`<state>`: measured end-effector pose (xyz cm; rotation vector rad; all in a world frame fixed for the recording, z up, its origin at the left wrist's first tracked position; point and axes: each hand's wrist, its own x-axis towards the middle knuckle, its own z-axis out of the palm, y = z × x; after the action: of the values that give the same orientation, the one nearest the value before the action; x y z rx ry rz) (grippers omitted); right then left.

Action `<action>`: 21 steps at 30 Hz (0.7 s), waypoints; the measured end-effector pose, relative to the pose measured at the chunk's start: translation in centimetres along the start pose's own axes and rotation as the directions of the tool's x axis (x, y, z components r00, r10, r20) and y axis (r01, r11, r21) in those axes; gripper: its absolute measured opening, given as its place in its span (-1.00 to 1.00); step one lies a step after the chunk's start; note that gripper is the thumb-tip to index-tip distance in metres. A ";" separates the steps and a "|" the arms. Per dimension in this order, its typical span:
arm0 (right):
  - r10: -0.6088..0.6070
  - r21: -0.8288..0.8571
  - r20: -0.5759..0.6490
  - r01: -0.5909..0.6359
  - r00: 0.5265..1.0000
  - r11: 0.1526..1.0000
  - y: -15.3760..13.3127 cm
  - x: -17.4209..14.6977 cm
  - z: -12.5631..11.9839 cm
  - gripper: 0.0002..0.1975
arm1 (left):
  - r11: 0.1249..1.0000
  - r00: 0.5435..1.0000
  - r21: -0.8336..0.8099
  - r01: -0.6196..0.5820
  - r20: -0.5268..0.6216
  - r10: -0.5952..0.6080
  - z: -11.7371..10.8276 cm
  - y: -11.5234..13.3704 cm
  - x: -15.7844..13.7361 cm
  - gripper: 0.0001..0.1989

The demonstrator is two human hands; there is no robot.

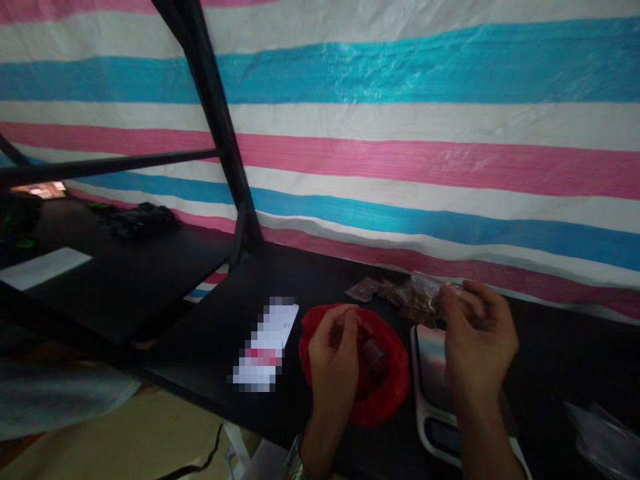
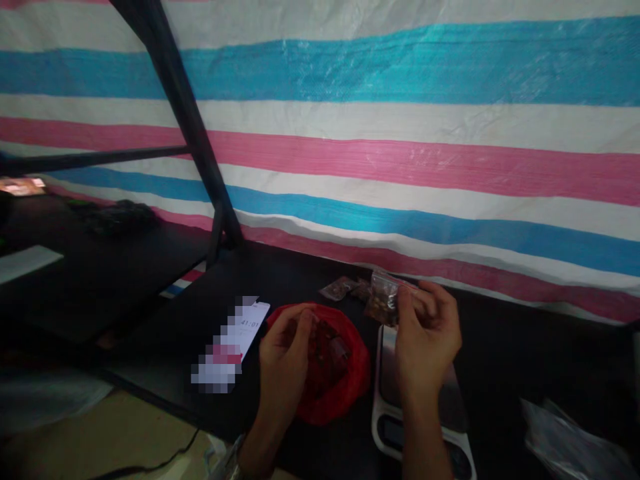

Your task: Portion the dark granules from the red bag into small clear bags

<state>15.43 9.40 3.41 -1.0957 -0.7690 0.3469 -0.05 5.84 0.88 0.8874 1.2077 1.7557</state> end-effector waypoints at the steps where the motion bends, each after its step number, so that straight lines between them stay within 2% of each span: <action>1: 0.038 -0.026 0.040 -0.037 0.998 0.999 0.4 0.2 0.3 -0.56 | 1.000 1.000 0.020 -0.021 -0.014 0.022 -0.3 0.0 0.2 -0.78; 3: 0.097 -0.111 0.100 -0.086 0.990 0.990 1.1 0.4 0.3 -0.56 | 0.996 0.998 0.059 -0.062 -0.028 0.063 -0.9 0.1 0.6 -0.79; 5: 0.078 -0.236 0.092 -0.055 0.993 0.970 1.4 0.9 -0.7 -0.60 | 0.991 0.995 0.093 -0.095 -0.025 0.098 -1.4 0.2 0.8 -0.80; 7: 0.025 -0.378 0.066 0.001 0.997 0.926 1.3 1.8 -2.8 -0.63 | 0.982 0.990 0.129 -0.135 -0.023 0.139 -1.9 0.3 0.9 -0.81; 9: 0.037 -0.509 0.046 -0.009 0.998 0.861 1.0 3.1 -6.0 -0.65 | 0.969 0.982 0.172 -0.178 -0.035 0.186 -2.3 0.3 0.9 -0.81; 11: 0.107 -0.658 0.000 -0.081 0.994 0.748 0.8 4.6 -9.9 -0.65 | 0.952 0.973 0.223 -0.208 -0.051 0.225 -2.5 0.3 1.0 -0.82; 13: 0.155 -0.789 -0.069 -0.150 0.985 0.596 0.8 6.0 -13.7 -0.64 | 0.936 0.965 0.265 -0.232 -0.057 0.256 -2.5 0.2 1.1 -0.82; 16: 0.181 -0.882 -0.137 -0.203 0.974 0.424 1.3 7.5 -18.2 -0.60 | 0.916 0.955 0.303 -0.264 -0.051 0.292 -2.3 0.0 1.1 -0.82; 19: 0.217 -0.955 -0.112 -0.166 0.970 0.246 1.9 8.6 -21.4 -0.58 | 0.903 0.949 0.326 -0.281 -0.045 0.312 -1.8 -0.1 0.9 -0.81; 21: 0.213 -0.985 -0.023 -0.058 0.977 0.160 2.2 9.0 -23.2 -0.56 | 0.895 0.945 0.340 -0.289 -0.048 0.323 -1.6 -0.1 0.8 -0.81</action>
<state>38.42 0.38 -0.58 -2.4830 -1.0296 -0.0187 -1.75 5.99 0.39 1.2529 1.5271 1.8954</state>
